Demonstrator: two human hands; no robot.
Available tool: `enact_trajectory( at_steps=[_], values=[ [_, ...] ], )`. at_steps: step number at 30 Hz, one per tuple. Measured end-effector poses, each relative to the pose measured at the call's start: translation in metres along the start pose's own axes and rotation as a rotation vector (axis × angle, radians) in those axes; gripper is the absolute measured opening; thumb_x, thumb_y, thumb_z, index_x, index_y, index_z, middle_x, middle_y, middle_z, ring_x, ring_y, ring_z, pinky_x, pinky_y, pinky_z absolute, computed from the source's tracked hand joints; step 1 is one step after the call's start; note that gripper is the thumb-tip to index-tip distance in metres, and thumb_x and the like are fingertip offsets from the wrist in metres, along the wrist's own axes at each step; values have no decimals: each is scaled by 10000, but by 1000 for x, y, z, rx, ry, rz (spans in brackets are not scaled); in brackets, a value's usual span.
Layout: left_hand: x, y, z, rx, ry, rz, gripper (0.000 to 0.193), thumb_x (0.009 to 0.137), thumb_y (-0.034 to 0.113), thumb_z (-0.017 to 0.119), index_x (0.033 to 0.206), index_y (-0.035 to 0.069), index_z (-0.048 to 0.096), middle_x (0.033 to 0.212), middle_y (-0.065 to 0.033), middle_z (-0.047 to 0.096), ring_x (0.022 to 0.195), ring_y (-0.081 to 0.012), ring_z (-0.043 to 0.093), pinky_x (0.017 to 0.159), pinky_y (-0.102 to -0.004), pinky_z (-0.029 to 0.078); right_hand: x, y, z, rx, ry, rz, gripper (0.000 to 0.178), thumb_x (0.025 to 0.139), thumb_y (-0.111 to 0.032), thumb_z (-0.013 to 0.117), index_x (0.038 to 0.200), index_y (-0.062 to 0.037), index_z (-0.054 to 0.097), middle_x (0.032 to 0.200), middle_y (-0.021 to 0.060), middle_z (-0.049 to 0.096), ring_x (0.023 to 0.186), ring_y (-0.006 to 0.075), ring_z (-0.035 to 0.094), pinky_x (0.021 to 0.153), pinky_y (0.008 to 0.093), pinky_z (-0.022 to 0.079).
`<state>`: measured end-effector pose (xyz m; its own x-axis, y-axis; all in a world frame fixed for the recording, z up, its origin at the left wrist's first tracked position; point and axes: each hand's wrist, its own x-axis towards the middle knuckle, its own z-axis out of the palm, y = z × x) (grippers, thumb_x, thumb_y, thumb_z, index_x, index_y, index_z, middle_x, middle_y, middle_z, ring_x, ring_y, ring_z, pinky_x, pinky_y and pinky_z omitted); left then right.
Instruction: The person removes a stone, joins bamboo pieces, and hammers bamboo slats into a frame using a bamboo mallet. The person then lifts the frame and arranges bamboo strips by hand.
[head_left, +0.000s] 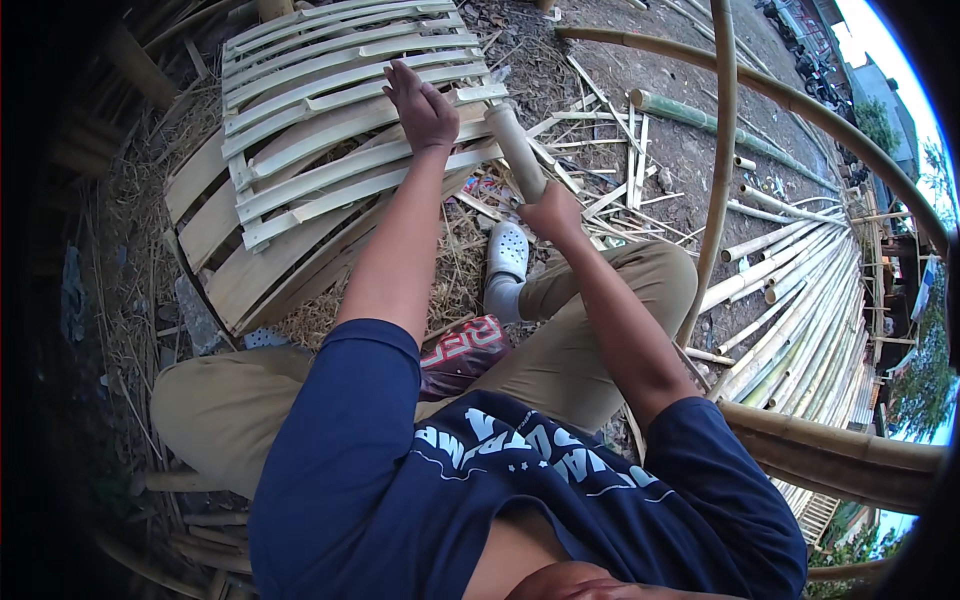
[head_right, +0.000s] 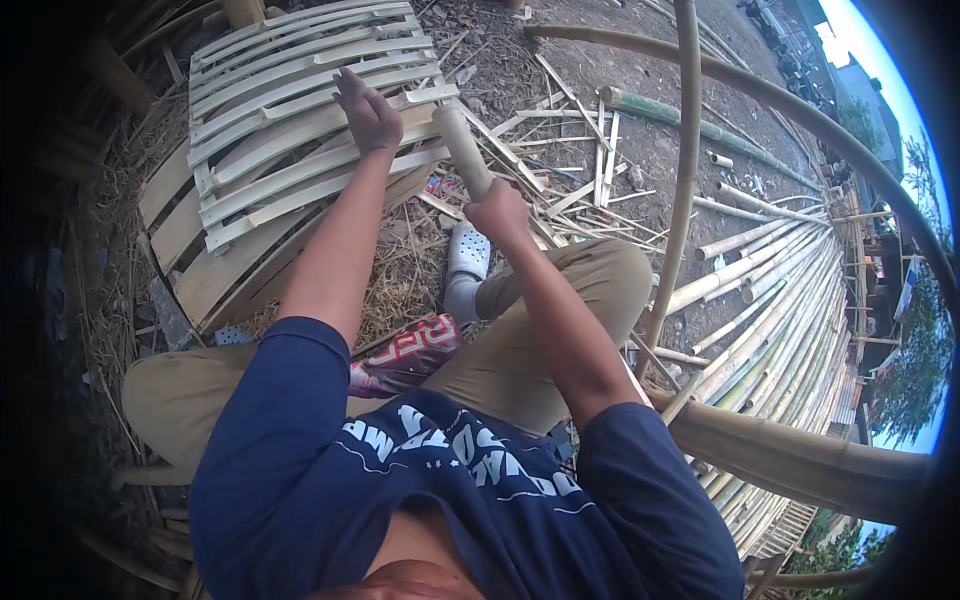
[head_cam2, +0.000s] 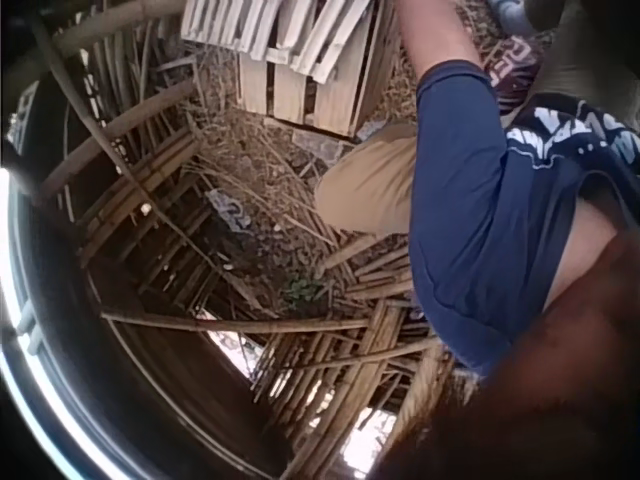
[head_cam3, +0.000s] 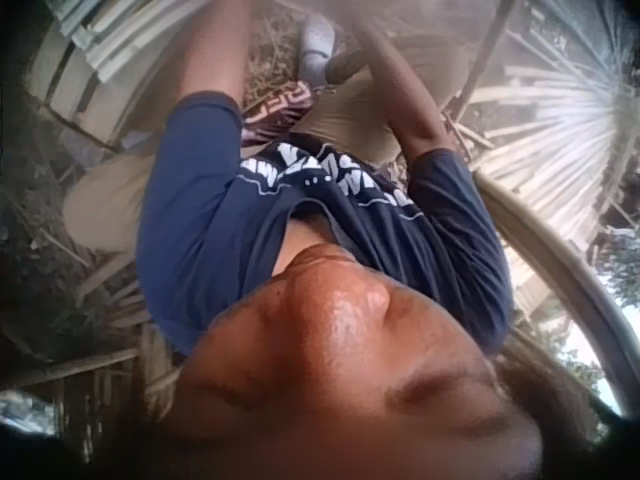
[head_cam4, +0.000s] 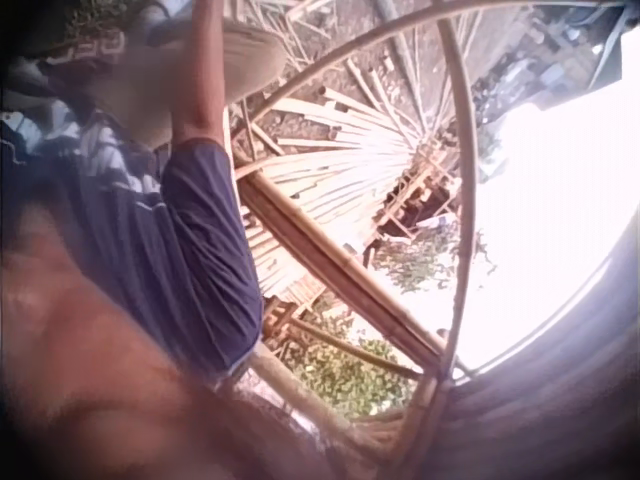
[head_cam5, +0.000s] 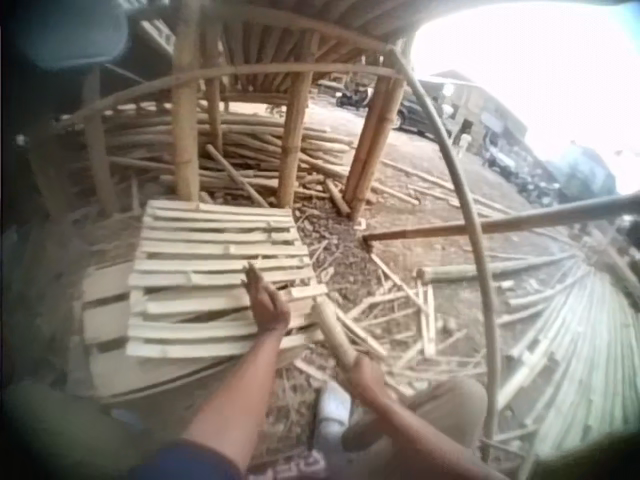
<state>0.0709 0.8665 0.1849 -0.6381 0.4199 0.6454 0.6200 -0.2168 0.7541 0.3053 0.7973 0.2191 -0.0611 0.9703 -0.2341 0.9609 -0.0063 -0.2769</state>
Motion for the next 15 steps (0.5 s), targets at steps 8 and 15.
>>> enact_trajectory(
  at_steps=[8,15],
  values=[
    [21,-15,-31,12,-58,103,584,1026,171,336,1556,-69,295,1598,-287,332,1536,-413,223,1264,-528,83,-13,-50,-16,536,188,-93,490,757,-220,761,1106,89,610,910,249,715,829,326,738,784,452,573],
    [25,108,-84,-471,-707,-654,539,977,365,650,1301,-59,571,1234,-196,648,1057,-239,650,928,-373,517,-45,-95,-54,453,-12,-512,649,835,-270,784,1262,87,450,990,314,676,912,464,701,805,505,538]
  ],
)
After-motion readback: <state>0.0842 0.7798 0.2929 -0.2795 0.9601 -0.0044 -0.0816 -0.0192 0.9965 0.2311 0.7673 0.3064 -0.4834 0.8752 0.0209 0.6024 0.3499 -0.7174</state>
